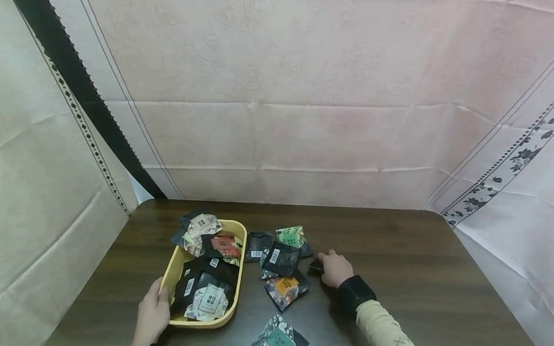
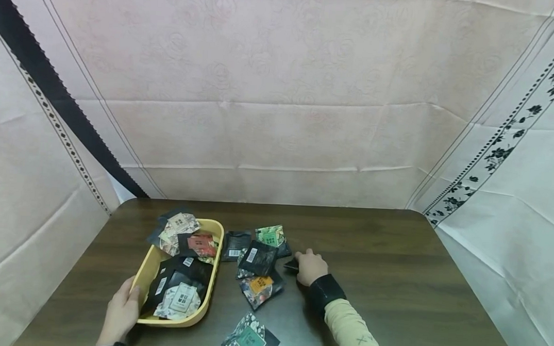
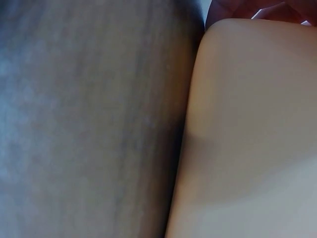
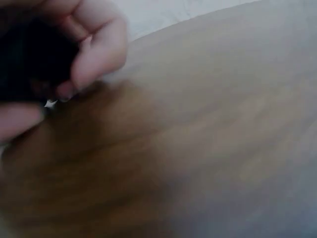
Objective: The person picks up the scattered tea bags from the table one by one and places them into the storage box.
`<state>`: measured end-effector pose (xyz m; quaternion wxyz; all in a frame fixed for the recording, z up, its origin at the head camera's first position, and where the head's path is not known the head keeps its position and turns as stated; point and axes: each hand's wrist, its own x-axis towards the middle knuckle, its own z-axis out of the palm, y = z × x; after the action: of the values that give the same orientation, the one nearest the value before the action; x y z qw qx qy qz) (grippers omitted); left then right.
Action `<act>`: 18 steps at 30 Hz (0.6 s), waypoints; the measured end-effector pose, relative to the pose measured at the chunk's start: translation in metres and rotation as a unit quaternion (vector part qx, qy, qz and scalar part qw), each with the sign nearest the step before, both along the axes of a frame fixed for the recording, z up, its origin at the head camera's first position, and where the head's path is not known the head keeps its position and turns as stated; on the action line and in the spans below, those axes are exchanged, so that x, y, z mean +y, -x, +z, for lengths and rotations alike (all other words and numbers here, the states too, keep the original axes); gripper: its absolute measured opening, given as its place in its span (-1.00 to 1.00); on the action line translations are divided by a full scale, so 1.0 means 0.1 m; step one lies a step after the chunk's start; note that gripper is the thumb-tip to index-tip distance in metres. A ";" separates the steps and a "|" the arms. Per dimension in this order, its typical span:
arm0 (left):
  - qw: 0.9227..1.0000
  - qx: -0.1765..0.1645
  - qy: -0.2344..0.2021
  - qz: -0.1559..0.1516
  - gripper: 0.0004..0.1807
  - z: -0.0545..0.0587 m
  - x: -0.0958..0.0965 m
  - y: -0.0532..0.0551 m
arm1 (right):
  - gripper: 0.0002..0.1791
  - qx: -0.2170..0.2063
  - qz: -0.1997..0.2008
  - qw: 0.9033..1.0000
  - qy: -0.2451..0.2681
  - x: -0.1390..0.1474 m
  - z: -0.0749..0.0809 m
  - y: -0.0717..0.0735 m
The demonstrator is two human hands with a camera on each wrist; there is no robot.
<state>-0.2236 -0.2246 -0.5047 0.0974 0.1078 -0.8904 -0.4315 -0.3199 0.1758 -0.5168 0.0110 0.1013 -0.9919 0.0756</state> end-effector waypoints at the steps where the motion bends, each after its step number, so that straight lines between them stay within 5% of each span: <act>1: 1.000 -0.001 -0.001 0.000 -0.62 0.00 0.00 0.00 | -0.75 -0.002 -0.001 1.000 -0.004 0.00 0.00 0.00; 10: 1.000 -0.001 -0.003 -0.002 -0.62 0.01 0.02 0.00 | -0.84 -0.004 -0.015 0.999 0.033 -0.03 0.13 -0.01; 18: 1.000 0.002 -0.005 -0.002 -0.61 0.01 0.01 -0.02 | -0.80 -0.006 0.014 0.995 0.097 -0.43 0.49 0.01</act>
<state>-0.2220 -0.2232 -0.5040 0.0978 0.1053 -0.8881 -0.4365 -0.3212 0.1327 -0.4676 0.0139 0.1128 -0.9785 0.1723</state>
